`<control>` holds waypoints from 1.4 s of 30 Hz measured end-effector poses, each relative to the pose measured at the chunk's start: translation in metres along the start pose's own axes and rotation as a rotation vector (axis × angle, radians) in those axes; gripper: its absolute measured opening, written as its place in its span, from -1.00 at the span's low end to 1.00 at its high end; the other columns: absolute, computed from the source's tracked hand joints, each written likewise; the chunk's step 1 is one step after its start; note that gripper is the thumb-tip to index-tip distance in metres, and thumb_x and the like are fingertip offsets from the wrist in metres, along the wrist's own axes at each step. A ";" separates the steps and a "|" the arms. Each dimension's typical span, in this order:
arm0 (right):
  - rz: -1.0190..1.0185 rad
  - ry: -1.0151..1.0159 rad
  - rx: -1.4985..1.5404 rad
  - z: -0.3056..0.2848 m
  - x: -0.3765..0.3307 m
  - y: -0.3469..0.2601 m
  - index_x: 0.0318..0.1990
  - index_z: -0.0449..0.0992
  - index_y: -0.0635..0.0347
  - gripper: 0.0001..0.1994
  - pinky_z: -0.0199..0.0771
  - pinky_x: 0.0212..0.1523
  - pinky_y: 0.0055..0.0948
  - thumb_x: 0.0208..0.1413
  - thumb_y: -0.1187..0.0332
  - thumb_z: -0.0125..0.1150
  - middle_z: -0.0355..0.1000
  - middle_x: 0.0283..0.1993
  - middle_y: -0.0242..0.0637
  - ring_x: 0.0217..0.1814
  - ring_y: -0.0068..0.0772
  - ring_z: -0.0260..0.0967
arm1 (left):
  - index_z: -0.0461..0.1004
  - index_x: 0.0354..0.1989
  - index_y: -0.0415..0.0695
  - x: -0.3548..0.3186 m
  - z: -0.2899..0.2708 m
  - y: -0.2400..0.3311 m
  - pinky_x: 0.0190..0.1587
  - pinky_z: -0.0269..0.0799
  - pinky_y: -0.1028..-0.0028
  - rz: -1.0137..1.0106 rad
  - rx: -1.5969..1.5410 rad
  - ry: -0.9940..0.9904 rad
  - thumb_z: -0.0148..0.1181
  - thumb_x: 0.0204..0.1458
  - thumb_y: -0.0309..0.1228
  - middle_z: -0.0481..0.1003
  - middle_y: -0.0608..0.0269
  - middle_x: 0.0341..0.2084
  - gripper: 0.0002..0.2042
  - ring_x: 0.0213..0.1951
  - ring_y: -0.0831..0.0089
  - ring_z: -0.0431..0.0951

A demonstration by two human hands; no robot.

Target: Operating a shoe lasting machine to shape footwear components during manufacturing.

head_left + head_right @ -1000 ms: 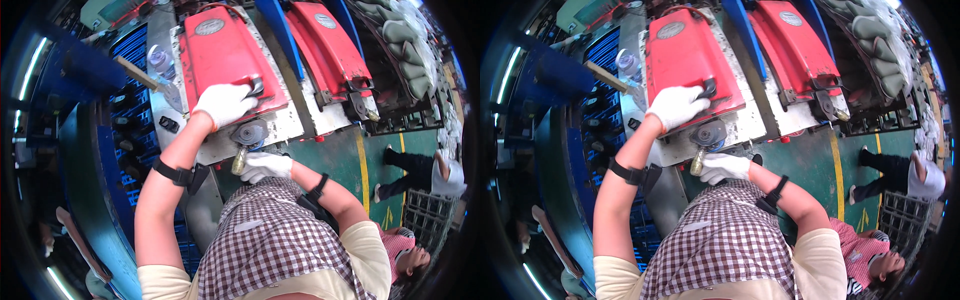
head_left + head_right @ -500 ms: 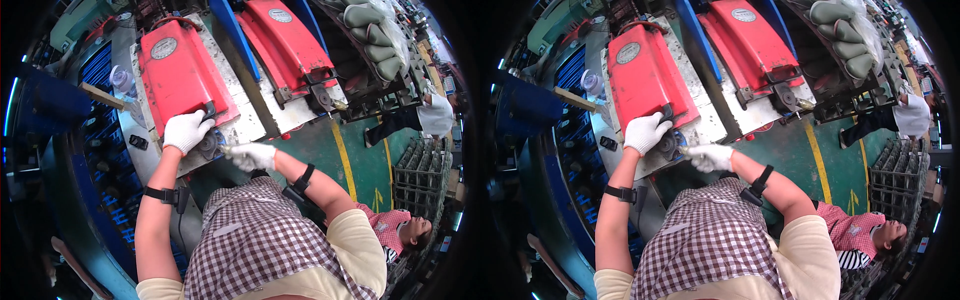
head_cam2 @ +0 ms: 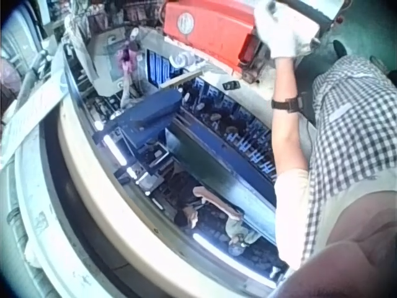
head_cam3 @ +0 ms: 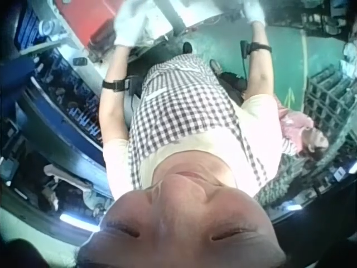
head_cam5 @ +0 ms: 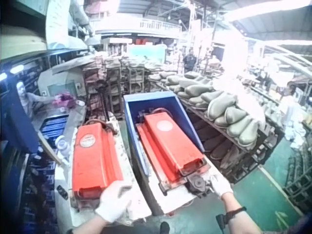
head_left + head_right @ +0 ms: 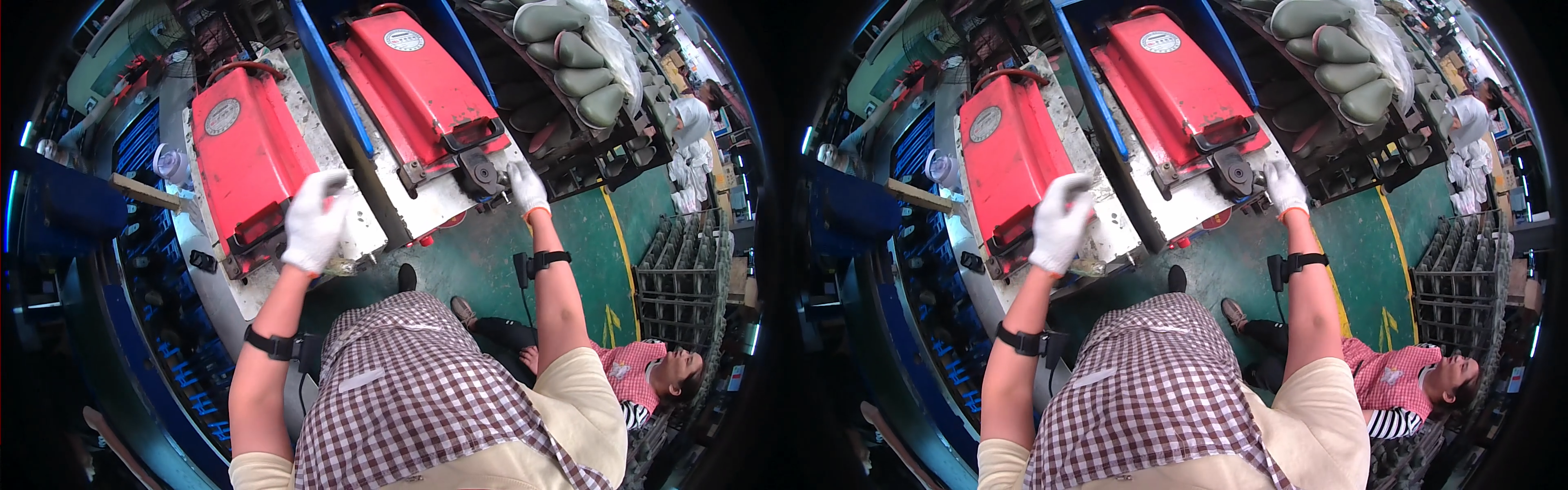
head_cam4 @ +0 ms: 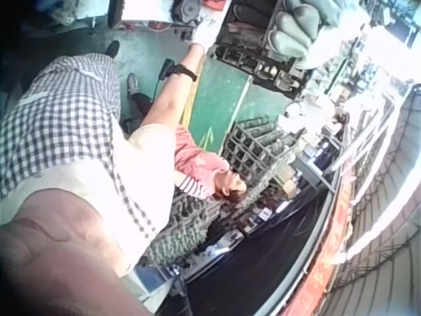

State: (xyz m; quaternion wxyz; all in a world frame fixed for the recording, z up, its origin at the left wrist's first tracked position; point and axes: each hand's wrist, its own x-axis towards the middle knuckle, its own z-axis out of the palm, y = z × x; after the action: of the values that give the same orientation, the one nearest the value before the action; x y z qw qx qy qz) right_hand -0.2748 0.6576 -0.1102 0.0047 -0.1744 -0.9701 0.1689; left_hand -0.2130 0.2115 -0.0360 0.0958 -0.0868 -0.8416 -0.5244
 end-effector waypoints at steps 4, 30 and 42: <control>0.147 -0.068 -0.040 0.014 -0.025 0.002 0.05 0.55 0.06 -0.45 0.43 0.13 0.07 0.35 -0.13 -0.25 0.52 0.02 0.12 0.10 0.24 0.46 | 0.53 0.01 -0.09 0.030 0.062 0.022 0.13 0.43 0.26 0.065 0.308 -0.231 0.27 0.02 -0.31 0.52 0.10 -0.05 -0.65 0.03 0.16 0.54; -0.283 -0.095 -0.147 0.059 0.100 -0.178 0.51 0.06 -0.17 -0.03 0.37 0.29 -0.05 -0.05 -0.09 0.42 0.10 0.44 0.20 0.40 0.26 0.18 | 0.52 -0.03 -0.19 0.219 0.047 0.146 0.04 0.47 0.36 0.532 0.127 0.203 0.24 0.16 -0.33 0.48 0.06 -0.16 -0.73 -0.10 0.27 0.57; 0.031 -0.976 1.612 -0.009 -0.015 -0.140 0.43 0.18 0.06 -0.39 0.44 0.24 -0.16 0.28 0.11 0.15 0.39 0.29 -0.24 0.30 -0.30 0.37 | -0.24 0.55 -0.10 0.092 -0.033 0.057 0.36 0.21 0.17 -0.286 -0.580 0.011 0.17 0.14 0.17 0.16 -0.08 0.40 0.00 0.35 0.14 0.30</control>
State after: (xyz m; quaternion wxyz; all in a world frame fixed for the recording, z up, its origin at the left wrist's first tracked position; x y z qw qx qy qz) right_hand -0.3072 0.5314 -0.0549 -0.2850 -0.0416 -0.4531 0.8437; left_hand -0.2852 0.2108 0.0512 -0.0031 0.0117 -0.6600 -0.7511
